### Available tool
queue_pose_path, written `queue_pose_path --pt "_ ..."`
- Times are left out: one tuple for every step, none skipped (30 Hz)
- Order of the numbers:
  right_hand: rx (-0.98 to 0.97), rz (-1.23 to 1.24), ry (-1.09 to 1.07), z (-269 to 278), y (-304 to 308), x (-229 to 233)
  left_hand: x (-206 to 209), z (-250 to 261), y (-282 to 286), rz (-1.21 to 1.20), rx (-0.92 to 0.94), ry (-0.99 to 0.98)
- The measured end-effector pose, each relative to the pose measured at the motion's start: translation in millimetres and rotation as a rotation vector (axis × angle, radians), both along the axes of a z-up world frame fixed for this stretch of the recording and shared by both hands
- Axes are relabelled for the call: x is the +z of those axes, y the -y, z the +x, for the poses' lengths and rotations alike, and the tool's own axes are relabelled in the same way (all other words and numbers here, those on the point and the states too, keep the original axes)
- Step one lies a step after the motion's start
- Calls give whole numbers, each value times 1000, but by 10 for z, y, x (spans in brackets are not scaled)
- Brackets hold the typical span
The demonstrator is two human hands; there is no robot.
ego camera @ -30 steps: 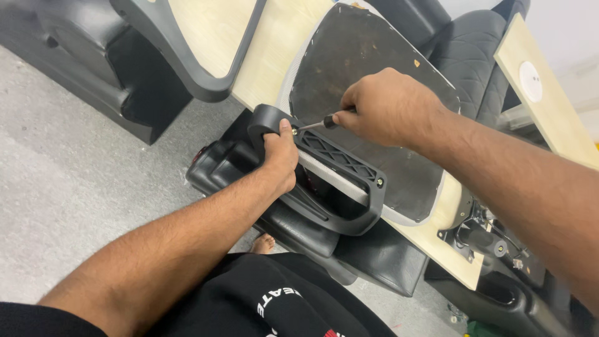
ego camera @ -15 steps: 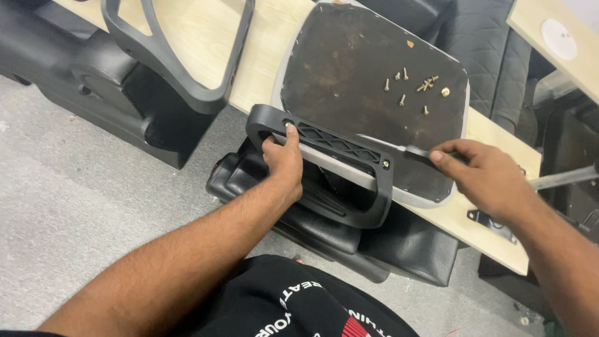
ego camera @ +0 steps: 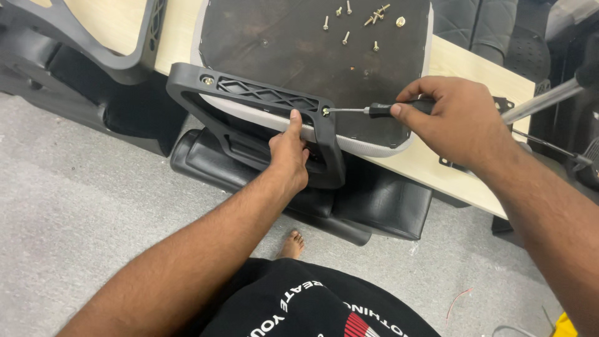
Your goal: The person attaches a black plastic frame to a chair seat using a screwdriver and several screws. They position the frame, insert screws into the holes, and tighten them one by one to secure the frame to the seat.
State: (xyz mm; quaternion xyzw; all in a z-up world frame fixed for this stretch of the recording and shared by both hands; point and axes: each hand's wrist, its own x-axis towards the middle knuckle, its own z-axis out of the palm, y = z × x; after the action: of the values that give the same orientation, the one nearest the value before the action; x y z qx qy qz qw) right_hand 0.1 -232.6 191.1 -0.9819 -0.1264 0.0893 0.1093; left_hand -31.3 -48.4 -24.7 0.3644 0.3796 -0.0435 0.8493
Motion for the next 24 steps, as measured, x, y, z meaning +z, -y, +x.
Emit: queue_pose_path --pt "35 -21 18 11 -31 -21 11 13 3 8 -14 0" --pt "72 -41 38 24 -57 -29 43 30 18 28 0 -44" --pt "110 -45 57 36 -70 -29 85 48 44 48 15 -87" --pt "144 -51 74 48 -73 -29 122 64 74 66 26 -132" --pt "178 -57 91 68 -74 -29 156 77 87 61 20 -119" --pt "161 -47 82 82 -66 -28 185 89 104 56 8 -106" --pt "145 -38 72 105 -61 -28 207 101 118 51 -4 -93" --pt "123 -27 61 125 -55 -35 221 110 125 62 -30 -95" --pt "107 -41 42 148 -54 -46 229 122 128 73 -56 -98" --pt "91 -58 24 170 -53 -51 234 133 140 81 -84 -100" --pt "75 -76 5 194 -54 -53 237 147 146 76 -73 -104" --pt "63 -86 -4 219 -58 -53 239 157 153 70 -63 -110" --pt "52 -96 -12 246 -65 -51 242 165 161 64 -52 -115" --pt "39 -108 -20 274 -67 -41 251 176 177 53 -32 -120" --pt "35 -110 -24 302 -69 -29 262 185 193 42 -11 -126" --pt "32 -110 -28 327 -75 -23 271 188 199 33 10 -132" --pt "28 -110 -33 346 -79 -18 279 191 208 42 1 -144" --pt "26 -123 -41 360 -83 -19 283 195 209 52 -7 -158" --pt "23 -137 -49 371 -89 -20 280 197 207 61 -14 -172" --pt "24 -153 -54 386 -104 -13 273 201 201 79 -18 -166" --pt "26 -175 -59 401 -122 -4 258 204 193 97 -21 -160" --pt "27 -198 -65 419 -135 9 234 203 196 113 -25 -156" --pt "28 -221 -71 437 -149 22 207 202 201 101 -24 -147" --pt "70 -275 -74 460 -168 36 182 212 196 94 -25 -135"
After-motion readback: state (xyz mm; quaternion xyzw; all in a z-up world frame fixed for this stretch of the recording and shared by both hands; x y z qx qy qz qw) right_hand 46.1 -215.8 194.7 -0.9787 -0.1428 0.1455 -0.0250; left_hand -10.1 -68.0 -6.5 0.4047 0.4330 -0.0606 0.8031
